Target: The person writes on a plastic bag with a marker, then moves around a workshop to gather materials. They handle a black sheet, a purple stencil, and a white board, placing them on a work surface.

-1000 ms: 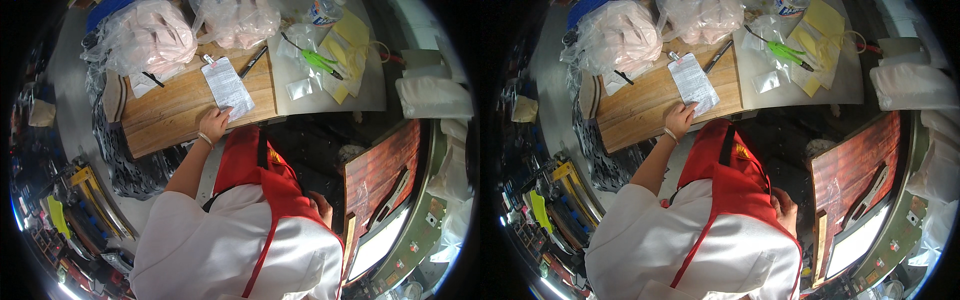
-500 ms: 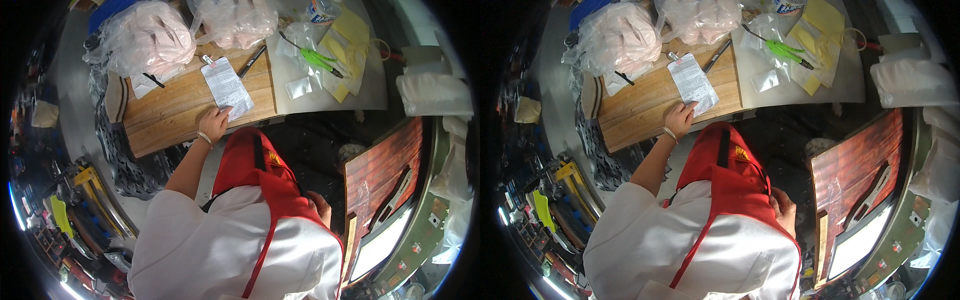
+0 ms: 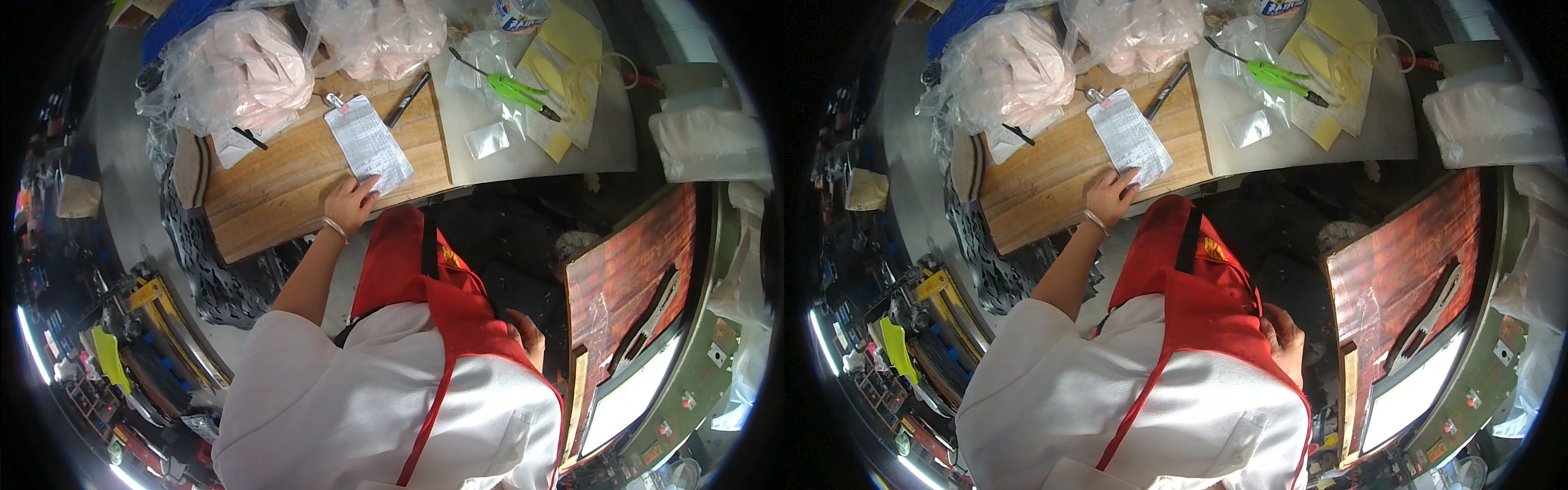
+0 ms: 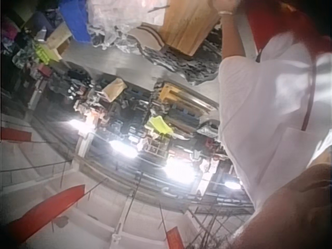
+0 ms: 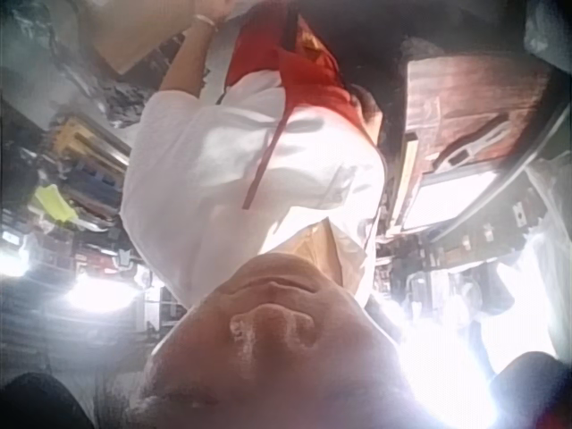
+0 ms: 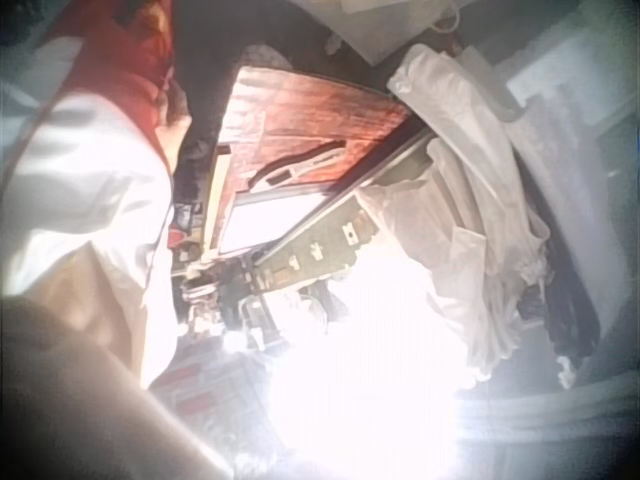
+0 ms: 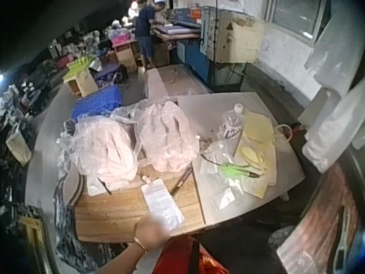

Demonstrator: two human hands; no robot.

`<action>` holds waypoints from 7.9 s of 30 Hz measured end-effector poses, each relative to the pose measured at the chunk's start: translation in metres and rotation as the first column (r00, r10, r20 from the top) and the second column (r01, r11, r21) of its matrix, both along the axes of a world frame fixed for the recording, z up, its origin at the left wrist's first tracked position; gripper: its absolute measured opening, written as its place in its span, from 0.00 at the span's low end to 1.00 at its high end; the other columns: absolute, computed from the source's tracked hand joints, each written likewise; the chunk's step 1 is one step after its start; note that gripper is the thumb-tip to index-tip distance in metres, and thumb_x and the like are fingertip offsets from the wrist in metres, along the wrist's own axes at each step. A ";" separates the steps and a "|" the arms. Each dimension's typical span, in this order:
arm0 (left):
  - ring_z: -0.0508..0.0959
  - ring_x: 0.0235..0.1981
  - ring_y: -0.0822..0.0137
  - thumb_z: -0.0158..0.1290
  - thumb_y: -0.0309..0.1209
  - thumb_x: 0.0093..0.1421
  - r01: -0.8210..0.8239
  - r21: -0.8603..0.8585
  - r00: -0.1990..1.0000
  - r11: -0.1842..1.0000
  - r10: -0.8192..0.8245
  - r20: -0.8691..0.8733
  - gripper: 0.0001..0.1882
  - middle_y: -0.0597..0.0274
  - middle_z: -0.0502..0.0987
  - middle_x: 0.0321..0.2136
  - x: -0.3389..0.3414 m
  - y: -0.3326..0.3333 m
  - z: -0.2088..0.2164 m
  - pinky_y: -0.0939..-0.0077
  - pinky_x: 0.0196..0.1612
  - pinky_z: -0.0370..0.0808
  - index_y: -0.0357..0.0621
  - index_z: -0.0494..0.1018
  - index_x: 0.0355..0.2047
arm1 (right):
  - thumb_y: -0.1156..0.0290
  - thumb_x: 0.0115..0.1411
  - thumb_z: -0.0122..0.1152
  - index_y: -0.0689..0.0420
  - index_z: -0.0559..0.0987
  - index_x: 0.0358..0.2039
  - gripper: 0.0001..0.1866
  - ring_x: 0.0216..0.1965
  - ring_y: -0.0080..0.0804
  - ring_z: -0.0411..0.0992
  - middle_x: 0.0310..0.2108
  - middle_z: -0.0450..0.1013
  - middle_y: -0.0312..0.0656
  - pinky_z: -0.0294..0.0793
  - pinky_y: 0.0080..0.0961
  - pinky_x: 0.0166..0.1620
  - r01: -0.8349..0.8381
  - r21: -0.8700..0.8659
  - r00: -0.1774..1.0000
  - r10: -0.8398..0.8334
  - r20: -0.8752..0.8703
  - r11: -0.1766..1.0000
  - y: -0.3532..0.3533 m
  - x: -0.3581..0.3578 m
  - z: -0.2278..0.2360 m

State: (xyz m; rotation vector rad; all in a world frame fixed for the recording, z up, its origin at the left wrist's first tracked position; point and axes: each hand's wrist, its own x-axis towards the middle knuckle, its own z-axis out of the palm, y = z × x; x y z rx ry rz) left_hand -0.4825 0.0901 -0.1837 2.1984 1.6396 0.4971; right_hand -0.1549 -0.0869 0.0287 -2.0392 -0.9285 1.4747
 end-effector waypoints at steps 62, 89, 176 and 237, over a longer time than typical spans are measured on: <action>0.74 0.25 0.57 0.55 0.26 0.53 0.219 0.014 0.923 0.976 -0.212 0.320 0.10 0.57 0.71 0.25 0.029 -0.021 0.030 0.67 0.27 0.72 0.44 0.75 0.37 | 0.75 0.60 0.55 0.65 0.77 0.36 0.07 0.24 0.23 0.74 0.22 0.76 0.42 0.71 0.18 0.32 0.026 0.371 0.884 -0.194 0.424 0.928 0.001 0.016 -0.022; 0.72 0.44 0.47 0.49 0.37 0.58 0.496 -0.414 0.861 0.764 -0.493 0.122 0.15 0.48 0.72 0.44 0.115 -0.140 0.013 0.58 0.49 0.70 0.42 0.72 0.42 | 0.80 0.57 0.57 0.63 0.79 0.29 0.03 0.22 0.22 0.74 0.19 0.75 0.40 0.71 0.18 0.27 0.339 0.579 0.617 -0.640 0.458 0.742 -0.171 0.050 -0.015; 0.66 0.46 0.58 0.43 0.40 0.60 0.647 -0.180 -0.419 0.741 0.542 0.728 0.18 0.63 0.65 0.21 0.553 -0.327 0.252 0.59 0.57 0.58 0.50 0.59 0.14 | 0.76 0.59 0.57 0.66 0.73 0.47 0.15 0.30 0.21 0.74 0.33 0.76 0.42 0.72 0.15 0.35 0.878 0.433 -0.128 -0.971 -0.201 -0.206 -0.699 0.325 0.121; 0.71 0.43 0.72 0.45 0.57 0.61 0.552 0.476 0.041 0.685 -0.592 0.805 0.32 0.59 0.72 0.41 0.971 -0.273 0.479 0.78 0.45 0.68 0.36 0.68 0.45 | 0.32 0.56 0.44 0.57 0.67 0.55 0.41 0.53 0.46 0.66 0.52 0.68 0.53 0.62 0.40 0.56 -0.196 0.975 -0.308 -0.951 0.039 0.104 -0.715 0.806 0.463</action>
